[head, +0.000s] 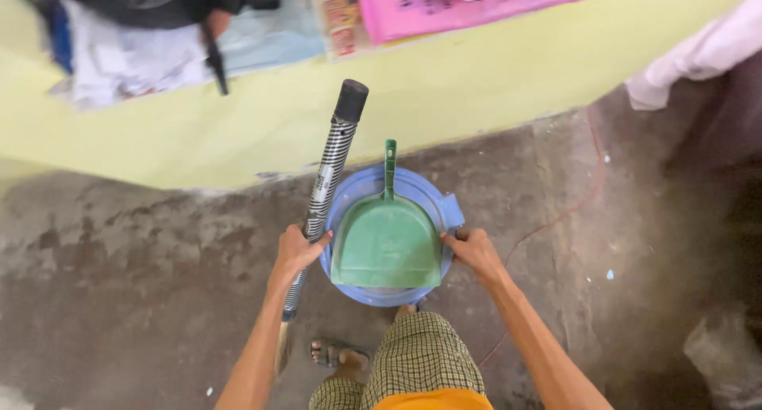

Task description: Sweeping dirt and debris from a floor into a dustpan and emptying it into a trash bin.

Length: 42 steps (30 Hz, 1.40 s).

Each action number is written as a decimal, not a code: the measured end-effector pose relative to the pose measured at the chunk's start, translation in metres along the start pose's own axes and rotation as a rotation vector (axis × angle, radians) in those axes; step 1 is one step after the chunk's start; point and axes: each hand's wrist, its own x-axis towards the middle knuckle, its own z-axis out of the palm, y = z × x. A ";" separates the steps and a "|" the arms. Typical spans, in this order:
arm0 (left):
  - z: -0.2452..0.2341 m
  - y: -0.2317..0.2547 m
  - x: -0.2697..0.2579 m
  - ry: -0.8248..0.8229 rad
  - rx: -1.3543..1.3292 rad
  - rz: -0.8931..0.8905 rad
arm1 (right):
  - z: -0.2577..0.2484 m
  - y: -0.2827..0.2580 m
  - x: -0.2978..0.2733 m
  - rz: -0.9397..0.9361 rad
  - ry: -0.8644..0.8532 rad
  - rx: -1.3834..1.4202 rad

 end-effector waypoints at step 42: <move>-0.377 -0.597 -0.382 0.779 -0.675 -0.910 | 0.764 -0.389 -0.237 -0.230 -0.938 -0.409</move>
